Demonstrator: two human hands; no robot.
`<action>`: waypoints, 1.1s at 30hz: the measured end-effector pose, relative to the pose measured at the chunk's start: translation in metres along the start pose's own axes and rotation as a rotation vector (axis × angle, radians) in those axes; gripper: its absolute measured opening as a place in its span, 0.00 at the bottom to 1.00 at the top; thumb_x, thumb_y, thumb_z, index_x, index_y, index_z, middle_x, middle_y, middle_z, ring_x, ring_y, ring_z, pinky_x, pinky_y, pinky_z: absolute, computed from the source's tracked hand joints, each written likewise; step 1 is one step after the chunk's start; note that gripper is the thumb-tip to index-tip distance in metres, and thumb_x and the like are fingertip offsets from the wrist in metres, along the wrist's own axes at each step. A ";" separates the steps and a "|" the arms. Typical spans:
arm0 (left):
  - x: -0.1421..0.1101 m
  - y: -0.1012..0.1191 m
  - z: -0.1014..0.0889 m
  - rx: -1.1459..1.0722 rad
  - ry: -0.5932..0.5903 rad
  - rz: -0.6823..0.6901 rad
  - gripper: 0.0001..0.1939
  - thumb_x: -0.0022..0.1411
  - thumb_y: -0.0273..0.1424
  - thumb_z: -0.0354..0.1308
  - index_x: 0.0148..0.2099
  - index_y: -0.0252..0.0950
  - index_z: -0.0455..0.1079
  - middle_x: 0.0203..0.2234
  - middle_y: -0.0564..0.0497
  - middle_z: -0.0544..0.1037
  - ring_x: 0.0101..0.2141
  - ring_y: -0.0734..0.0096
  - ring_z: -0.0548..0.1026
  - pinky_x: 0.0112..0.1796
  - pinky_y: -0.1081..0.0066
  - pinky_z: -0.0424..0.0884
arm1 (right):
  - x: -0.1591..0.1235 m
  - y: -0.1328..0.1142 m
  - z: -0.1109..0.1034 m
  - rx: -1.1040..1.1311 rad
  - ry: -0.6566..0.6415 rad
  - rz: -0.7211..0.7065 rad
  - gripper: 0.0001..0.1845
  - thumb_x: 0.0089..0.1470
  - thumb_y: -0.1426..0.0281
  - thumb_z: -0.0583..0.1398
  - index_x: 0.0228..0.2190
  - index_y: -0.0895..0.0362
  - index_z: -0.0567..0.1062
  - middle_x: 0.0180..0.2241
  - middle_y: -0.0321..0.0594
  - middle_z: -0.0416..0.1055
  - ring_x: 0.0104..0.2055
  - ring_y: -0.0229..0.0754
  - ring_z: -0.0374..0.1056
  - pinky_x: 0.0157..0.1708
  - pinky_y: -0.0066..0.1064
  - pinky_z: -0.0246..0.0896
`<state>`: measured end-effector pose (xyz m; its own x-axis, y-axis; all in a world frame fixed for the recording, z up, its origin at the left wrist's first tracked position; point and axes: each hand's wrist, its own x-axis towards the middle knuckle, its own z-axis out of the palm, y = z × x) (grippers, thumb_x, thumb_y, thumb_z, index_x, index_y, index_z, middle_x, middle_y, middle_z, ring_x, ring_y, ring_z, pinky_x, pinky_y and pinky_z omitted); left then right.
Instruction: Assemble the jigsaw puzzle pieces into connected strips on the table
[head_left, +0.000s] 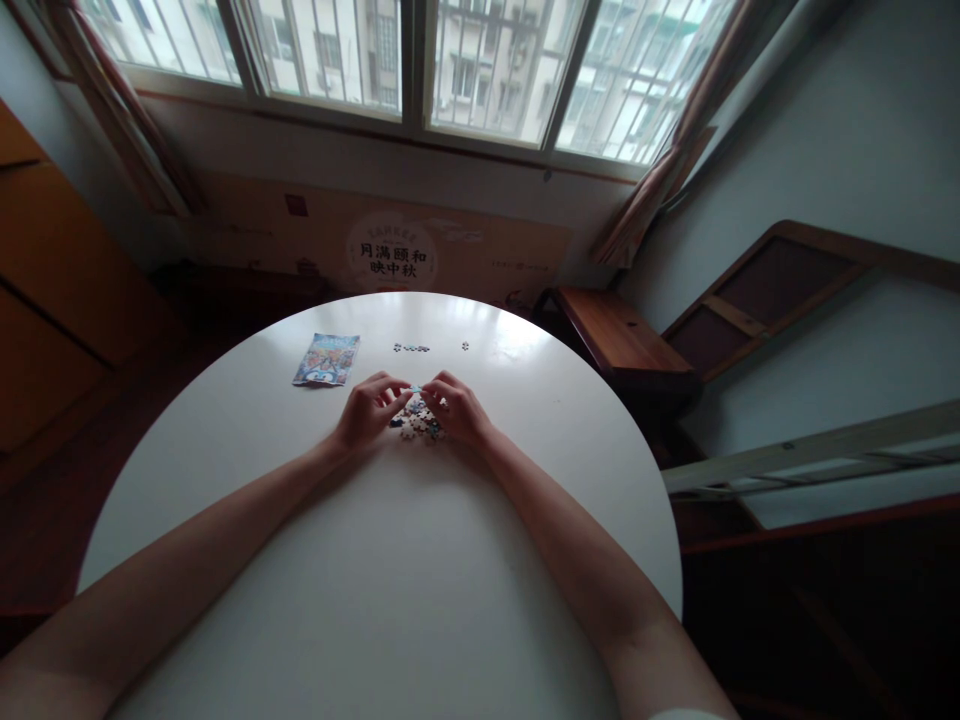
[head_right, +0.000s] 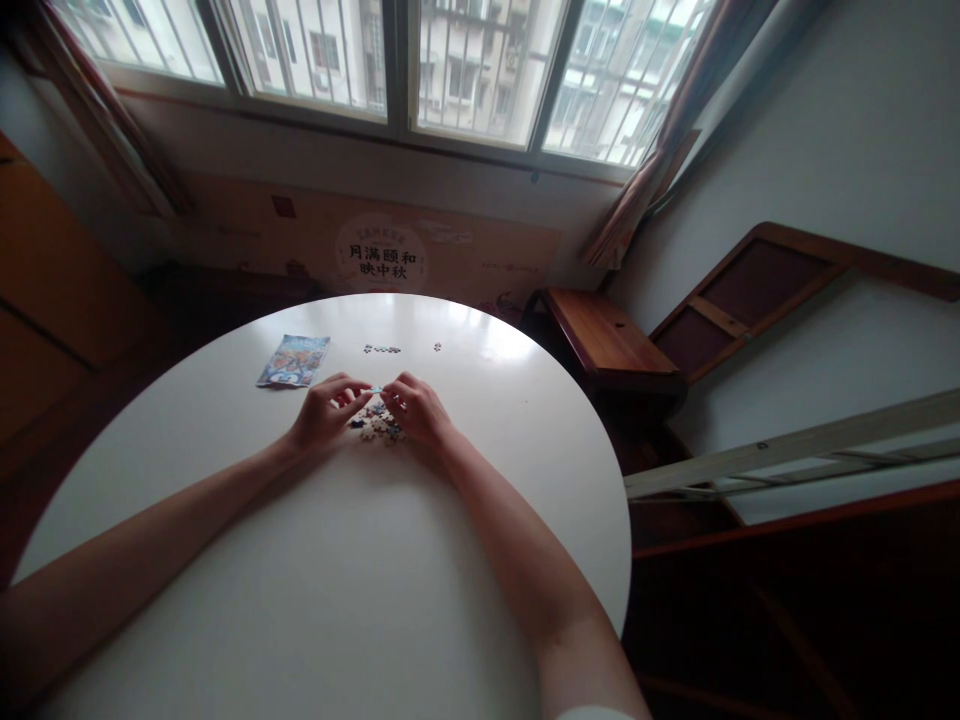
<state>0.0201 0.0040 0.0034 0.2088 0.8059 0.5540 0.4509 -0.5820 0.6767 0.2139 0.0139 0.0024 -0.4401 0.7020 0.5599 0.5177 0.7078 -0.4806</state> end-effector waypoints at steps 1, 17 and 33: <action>0.000 -0.001 0.000 0.002 -0.001 -0.001 0.13 0.61 0.40 0.57 0.39 0.35 0.74 0.28 0.52 0.71 0.23 0.78 0.70 0.25 0.76 0.69 | 0.000 0.000 0.000 0.001 -0.002 0.004 0.11 0.61 0.66 0.54 0.35 0.57 0.74 0.34 0.40 0.67 0.32 0.34 0.65 0.33 0.26 0.59; 0.000 -0.003 0.001 0.007 -0.001 -0.007 0.14 0.61 0.40 0.57 0.39 0.35 0.74 0.28 0.51 0.72 0.23 0.78 0.71 0.25 0.76 0.70 | 0.001 -0.001 -0.001 0.015 -0.003 0.046 0.08 0.59 0.67 0.57 0.35 0.57 0.75 0.35 0.39 0.67 0.32 0.34 0.66 0.34 0.27 0.61; 0.000 -0.001 0.001 -0.010 -0.017 -0.014 0.11 0.60 0.37 0.58 0.39 0.35 0.74 0.27 0.52 0.72 0.22 0.79 0.70 0.24 0.77 0.69 | 0.001 -0.001 -0.001 0.014 0.007 0.020 0.08 0.60 0.67 0.56 0.34 0.57 0.74 0.35 0.39 0.67 0.31 0.34 0.66 0.32 0.26 0.60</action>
<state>0.0211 0.0048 0.0022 0.2172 0.8156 0.5363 0.4454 -0.5717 0.6890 0.2138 0.0135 0.0042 -0.4250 0.7155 0.5545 0.5157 0.6948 -0.5013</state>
